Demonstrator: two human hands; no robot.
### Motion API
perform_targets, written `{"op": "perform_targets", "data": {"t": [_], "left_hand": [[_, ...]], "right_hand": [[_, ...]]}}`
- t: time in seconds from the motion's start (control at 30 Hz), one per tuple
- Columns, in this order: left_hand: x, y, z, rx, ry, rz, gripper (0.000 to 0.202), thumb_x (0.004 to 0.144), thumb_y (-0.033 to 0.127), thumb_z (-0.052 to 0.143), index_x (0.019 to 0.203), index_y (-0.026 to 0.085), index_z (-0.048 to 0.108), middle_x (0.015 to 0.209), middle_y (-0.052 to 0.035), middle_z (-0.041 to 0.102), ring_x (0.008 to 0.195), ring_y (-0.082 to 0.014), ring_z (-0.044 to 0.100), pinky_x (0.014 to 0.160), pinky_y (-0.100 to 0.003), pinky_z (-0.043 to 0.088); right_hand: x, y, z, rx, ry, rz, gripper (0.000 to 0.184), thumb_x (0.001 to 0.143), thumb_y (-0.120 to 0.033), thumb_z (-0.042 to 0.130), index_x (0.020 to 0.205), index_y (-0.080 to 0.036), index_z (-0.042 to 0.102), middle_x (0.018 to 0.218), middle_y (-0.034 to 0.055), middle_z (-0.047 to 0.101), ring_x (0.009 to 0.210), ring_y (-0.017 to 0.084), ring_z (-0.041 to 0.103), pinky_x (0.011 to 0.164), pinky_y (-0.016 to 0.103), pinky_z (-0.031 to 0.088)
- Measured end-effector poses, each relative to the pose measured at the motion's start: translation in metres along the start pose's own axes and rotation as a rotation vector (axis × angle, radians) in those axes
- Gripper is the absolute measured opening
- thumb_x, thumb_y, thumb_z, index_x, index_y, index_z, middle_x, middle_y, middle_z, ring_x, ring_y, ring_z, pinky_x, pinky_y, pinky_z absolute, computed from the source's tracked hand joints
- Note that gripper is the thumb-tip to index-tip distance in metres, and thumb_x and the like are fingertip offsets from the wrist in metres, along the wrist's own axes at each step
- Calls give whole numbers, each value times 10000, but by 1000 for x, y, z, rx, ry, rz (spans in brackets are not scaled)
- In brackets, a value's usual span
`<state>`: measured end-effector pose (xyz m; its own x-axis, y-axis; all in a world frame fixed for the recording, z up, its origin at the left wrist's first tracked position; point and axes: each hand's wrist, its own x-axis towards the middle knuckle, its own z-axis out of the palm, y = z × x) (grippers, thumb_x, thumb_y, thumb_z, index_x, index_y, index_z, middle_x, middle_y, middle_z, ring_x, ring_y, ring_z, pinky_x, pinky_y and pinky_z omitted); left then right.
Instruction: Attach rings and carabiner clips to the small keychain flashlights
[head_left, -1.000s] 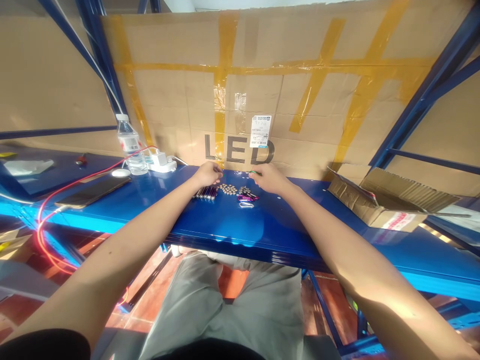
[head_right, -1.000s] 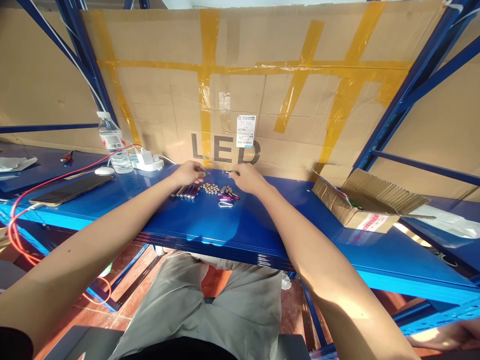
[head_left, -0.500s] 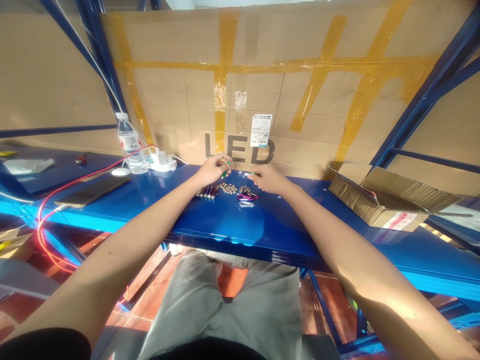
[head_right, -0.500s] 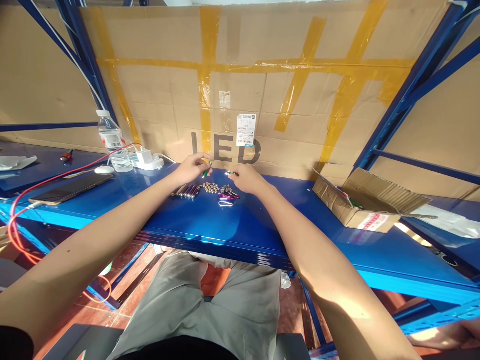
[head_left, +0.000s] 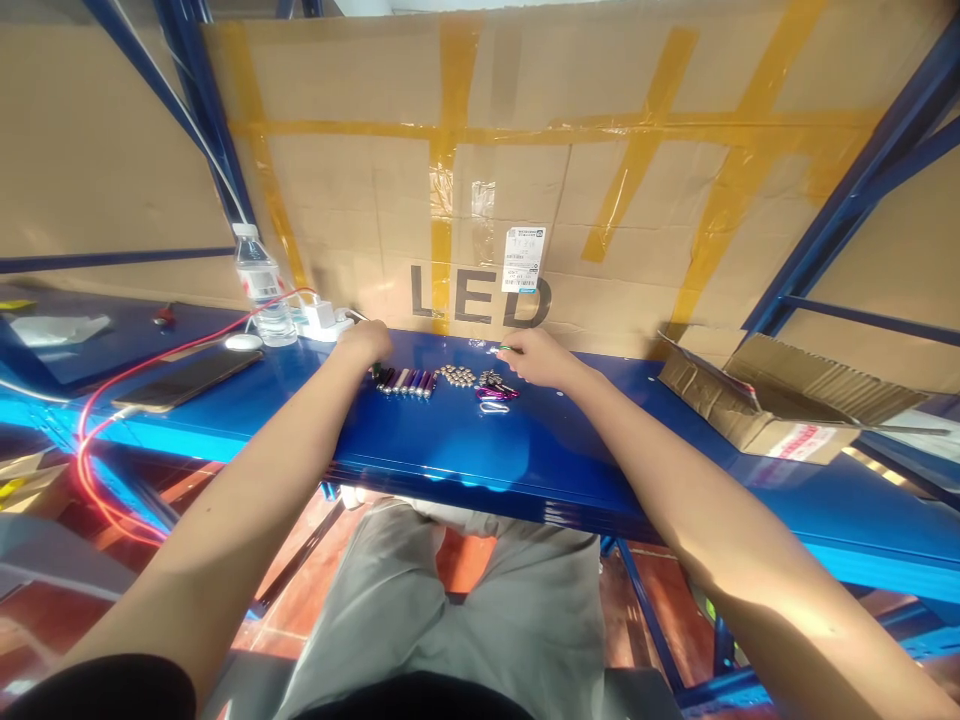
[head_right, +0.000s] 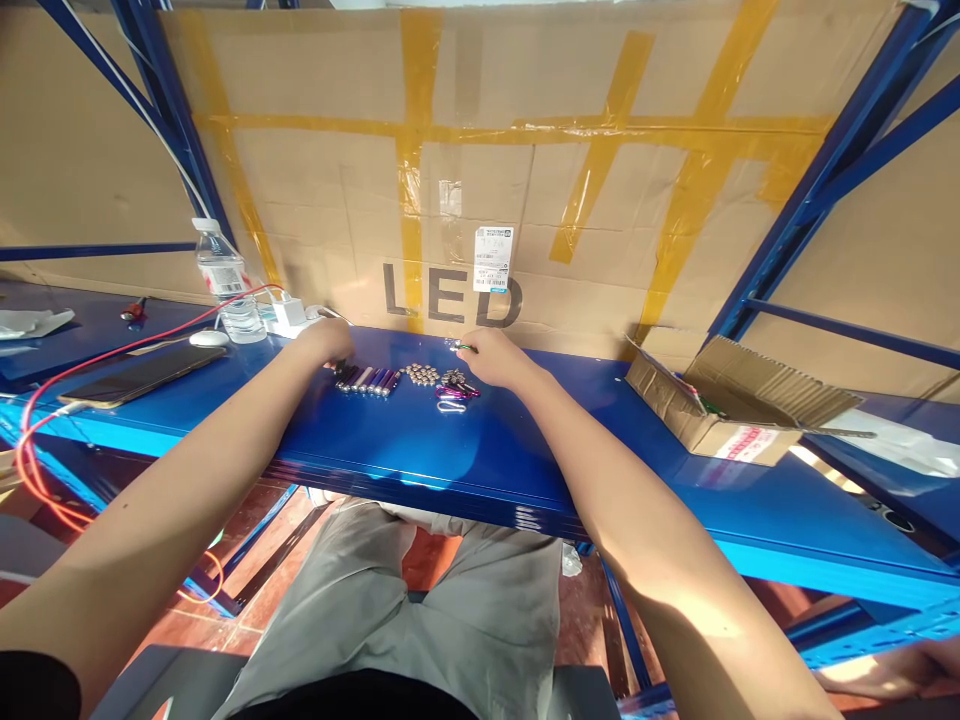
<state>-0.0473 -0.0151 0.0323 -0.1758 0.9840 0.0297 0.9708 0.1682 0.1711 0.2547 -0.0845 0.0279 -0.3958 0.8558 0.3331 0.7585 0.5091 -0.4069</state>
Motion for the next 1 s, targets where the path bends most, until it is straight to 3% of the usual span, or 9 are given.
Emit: {"op": "perform_targets", "data": {"t": [0.17,0.37,0.5,0.67,0.77,0.87,0.93,1.0], "left_hand": [[-8,1,0,65,11,77,199,614,311,790,703,161,696,442,-87,574,569,-272,664,692,-361,557],[-10,3,0,93,-149,95,178,596,289,791,701,166,717,461,-104,587,638,-316,697,737,-402,558],[-10,3,1,35,-62,194,187,593,309,785,704,171,726,484,-106,601,650,-317,697,741,-406,556],[-11,4,1,81,-87,202,178,576,290,791,692,178,716,525,-123,626,746,-349,716,759,-404,551],[-13,8,0,69,-7,125,198,600,268,785,756,163,720,641,-157,681,839,-373,722,773,-408,552],[-19,15,2,-22,201,30,232,720,241,703,919,123,722,923,-224,732,961,-385,709,809,-423,547],[-26,24,5,-133,330,191,211,827,229,601,976,124,706,1048,-220,726,999,-350,693,843,-412,536],[-36,35,10,-304,366,488,199,877,219,549,1006,154,686,1050,-147,733,966,-271,679,865,-365,528]], "right_hand": [[0,-1,0,-13,-14,2,410,968,-260,532,622,-216,317,619,-5,435,625,154,430,621,309,309],[0,-1,0,-9,-21,2,412,961,-254,534,610,-216,321,611,-11,415,618,153,424,623,307,315],[0,-1,0,-2,-24,2,415,959,-253,541,607,-216,322,612,-11,415,615,151,429,621,308,318],[-1,-3,-1,0,-36,12,405,964,-249,531,602,-211,352,612,-3,445,615,152,439,621,309,323],[0,-2,0,2,-42,15,404,969,-256,530,598,-208,376,615,2,468,613,153,448,620,309,332],[1,0,1,18,-37,18,407,967,-263,547,595,-206,391,607,0,475,604,151,465,622,306,351],[1,0,1,59,-35,21,377,960,-268,564,611,-202,437,599,-7,481,581,147,480,615,301,365],[2,0,1,135,-41,43,293,957,-269,562,675,-195,538,580,-19,484,535,142,493,595,296,379]]}}
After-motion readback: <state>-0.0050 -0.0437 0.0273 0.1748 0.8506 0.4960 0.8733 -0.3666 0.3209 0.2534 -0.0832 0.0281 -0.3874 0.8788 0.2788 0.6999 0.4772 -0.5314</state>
